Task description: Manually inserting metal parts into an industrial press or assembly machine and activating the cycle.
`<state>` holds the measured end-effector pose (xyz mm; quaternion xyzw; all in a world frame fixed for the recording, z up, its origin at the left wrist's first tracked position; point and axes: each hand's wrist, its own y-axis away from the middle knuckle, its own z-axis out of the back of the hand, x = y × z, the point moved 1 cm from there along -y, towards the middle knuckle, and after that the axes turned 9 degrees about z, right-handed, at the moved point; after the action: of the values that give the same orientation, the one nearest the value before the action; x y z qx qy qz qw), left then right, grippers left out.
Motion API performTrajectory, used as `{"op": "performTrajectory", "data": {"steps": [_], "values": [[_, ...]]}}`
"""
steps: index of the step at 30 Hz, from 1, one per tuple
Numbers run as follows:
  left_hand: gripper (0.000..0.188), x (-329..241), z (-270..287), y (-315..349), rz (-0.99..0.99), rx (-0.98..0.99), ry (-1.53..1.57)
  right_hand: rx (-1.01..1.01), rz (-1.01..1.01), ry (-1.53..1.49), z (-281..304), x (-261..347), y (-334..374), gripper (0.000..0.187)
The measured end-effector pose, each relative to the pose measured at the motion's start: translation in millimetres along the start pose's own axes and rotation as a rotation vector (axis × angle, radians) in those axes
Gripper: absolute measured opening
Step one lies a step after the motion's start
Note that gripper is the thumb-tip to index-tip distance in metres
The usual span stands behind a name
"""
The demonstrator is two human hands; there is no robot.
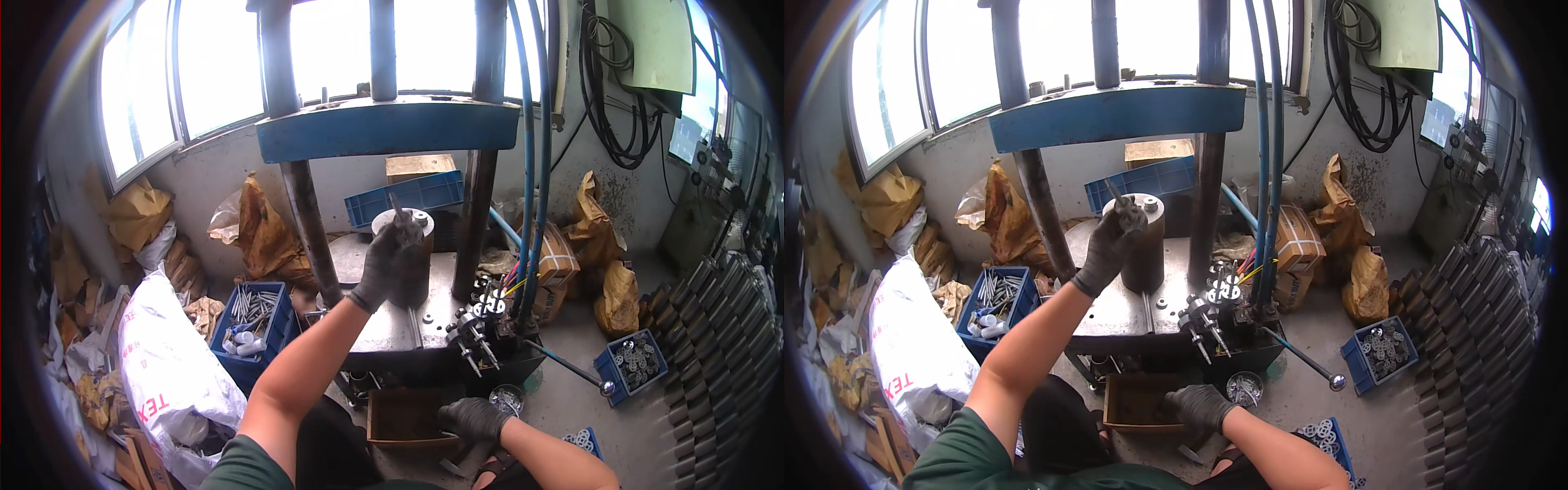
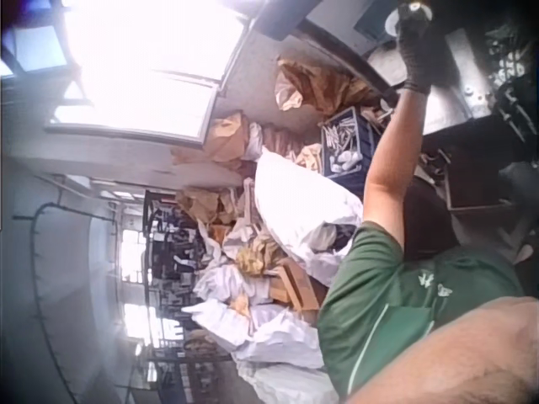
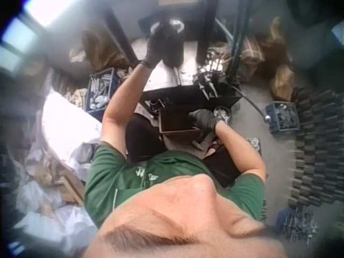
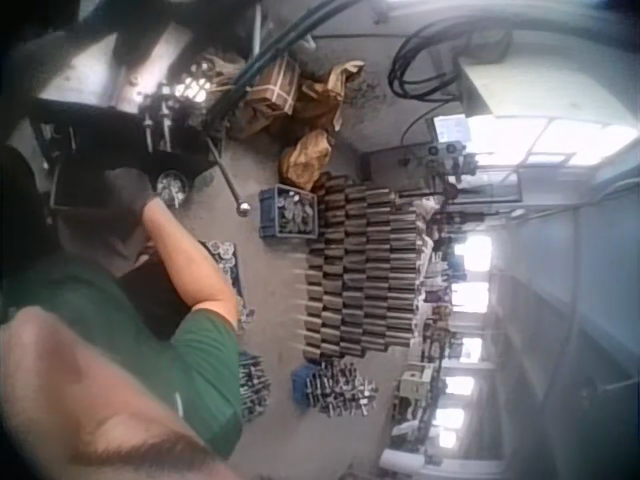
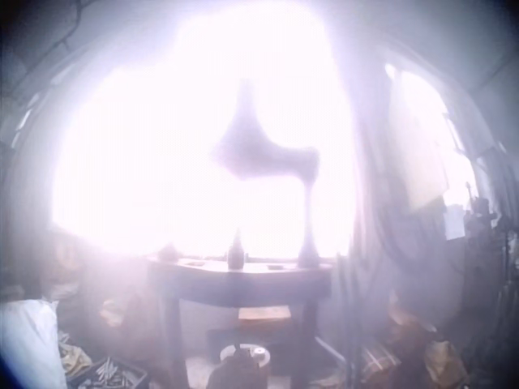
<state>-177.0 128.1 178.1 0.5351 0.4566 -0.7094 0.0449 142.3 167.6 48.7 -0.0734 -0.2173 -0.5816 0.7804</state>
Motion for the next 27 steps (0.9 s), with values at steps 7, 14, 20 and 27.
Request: {"op": "performTrajectory", "data": {"steps": [7, 14, 20, 27], "values": [[0.049, 22, -5, -109, 0.066, -0.160, -0.221, -0.011, -0.026, 0.004, 15, -9, 0, 0.031], [0.049, 39, 0, -110, 0.171, -0.127, 0.020, 0.018, -0.078, -0.024, 0, -15, 14, 0.030], [0.058, 40, 0, -110, 0.286, -0.048, -0.049, 0.054, -0.034, -0.008, -5, -14, 32, 0.032], [0.044, 110, 22, -140, 0.059, 0.086, -0.494, 0.022, 0.046, 0.078, 11, 8, 45, 0.056]]}}
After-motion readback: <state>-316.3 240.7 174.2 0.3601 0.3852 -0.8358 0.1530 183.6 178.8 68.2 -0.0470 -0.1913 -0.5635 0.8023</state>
